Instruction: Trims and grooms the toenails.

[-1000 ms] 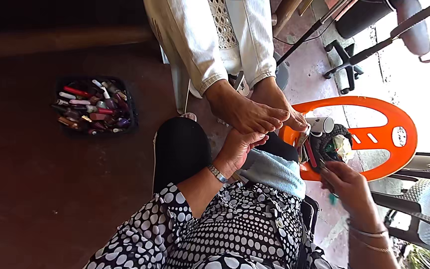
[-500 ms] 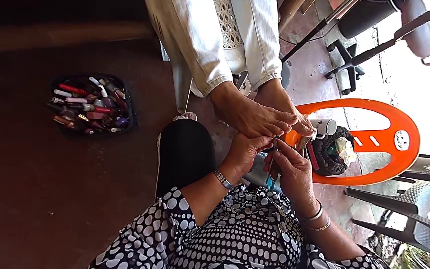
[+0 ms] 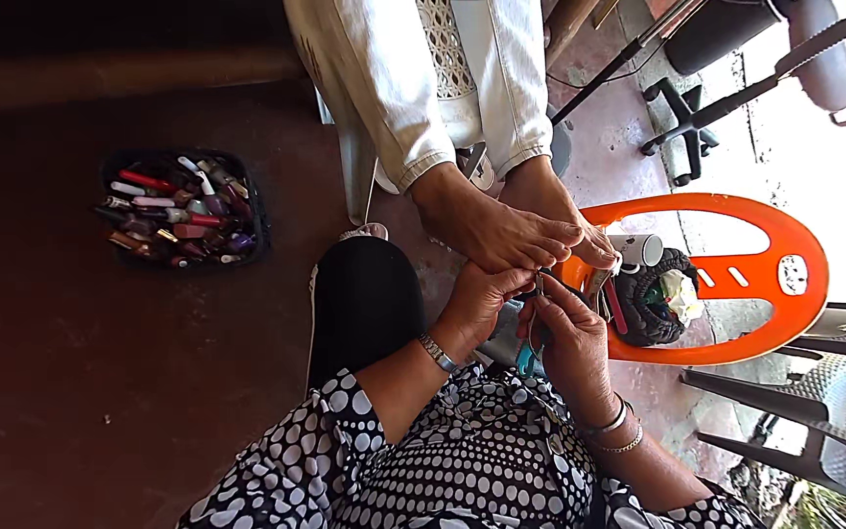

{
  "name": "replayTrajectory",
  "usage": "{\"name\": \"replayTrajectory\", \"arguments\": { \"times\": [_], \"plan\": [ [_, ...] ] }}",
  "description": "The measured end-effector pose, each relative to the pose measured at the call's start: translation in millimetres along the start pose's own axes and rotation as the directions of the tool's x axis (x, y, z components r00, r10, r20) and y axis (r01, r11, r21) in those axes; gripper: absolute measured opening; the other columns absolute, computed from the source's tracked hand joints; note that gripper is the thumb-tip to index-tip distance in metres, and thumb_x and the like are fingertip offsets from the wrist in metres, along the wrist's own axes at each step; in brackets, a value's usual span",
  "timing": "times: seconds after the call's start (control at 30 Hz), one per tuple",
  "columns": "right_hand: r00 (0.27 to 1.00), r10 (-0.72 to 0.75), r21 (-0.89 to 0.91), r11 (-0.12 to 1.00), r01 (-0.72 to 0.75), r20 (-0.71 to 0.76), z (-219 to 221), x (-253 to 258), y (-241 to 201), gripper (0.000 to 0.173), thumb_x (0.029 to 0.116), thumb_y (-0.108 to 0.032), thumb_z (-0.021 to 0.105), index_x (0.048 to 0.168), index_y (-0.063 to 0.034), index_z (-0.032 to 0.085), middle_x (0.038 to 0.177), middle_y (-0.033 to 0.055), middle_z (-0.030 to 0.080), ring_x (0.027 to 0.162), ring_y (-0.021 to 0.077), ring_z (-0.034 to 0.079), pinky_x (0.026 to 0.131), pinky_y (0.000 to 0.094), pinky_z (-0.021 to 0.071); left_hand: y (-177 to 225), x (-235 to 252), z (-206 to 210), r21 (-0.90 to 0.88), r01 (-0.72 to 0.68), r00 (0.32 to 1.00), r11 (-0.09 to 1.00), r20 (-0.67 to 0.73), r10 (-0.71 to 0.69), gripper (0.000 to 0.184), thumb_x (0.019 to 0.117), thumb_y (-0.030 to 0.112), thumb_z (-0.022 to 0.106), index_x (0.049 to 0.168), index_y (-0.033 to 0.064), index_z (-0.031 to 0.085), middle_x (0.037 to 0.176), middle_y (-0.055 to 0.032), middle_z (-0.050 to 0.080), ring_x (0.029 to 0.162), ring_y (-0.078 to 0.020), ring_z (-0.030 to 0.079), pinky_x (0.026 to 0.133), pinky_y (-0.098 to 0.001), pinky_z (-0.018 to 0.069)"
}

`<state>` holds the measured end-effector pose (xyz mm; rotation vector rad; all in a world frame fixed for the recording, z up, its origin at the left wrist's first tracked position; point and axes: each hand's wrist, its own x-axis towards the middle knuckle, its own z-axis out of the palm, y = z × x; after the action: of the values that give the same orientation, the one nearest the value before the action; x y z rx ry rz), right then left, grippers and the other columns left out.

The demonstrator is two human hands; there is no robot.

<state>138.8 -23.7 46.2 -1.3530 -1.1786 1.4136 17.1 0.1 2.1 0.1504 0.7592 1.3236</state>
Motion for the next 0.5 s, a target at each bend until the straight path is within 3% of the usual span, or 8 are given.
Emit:
{"name": "replayTrajectory", "arguments": {
  "times": [0.5],
  "plan": [
    [0.999, 0.036, 0.167, 0.985, -0.036, 0.001, 3.7, -2.9, 6.6, 0.036, 0.1034, -0.001, 0.04, 0.129, 0.0044, 0.064, 0.074, 0.0036, 0.069, 0.058, 0.0066, 0.064, 0.056, 0.0196, 0.0548, 1.8, -1.4, -0.4, -0.022, 0.016, 1.0, 1.0, 0.011, -0.016, 0.017, 0.0917, -0.012, 0.062, 0.097, 0.004, 0.064, 0.085, -0.0057, 0.073, 0.074, -0.0111, 0.071, 0.075, -0.0257, 0.0602]
  ]
}}
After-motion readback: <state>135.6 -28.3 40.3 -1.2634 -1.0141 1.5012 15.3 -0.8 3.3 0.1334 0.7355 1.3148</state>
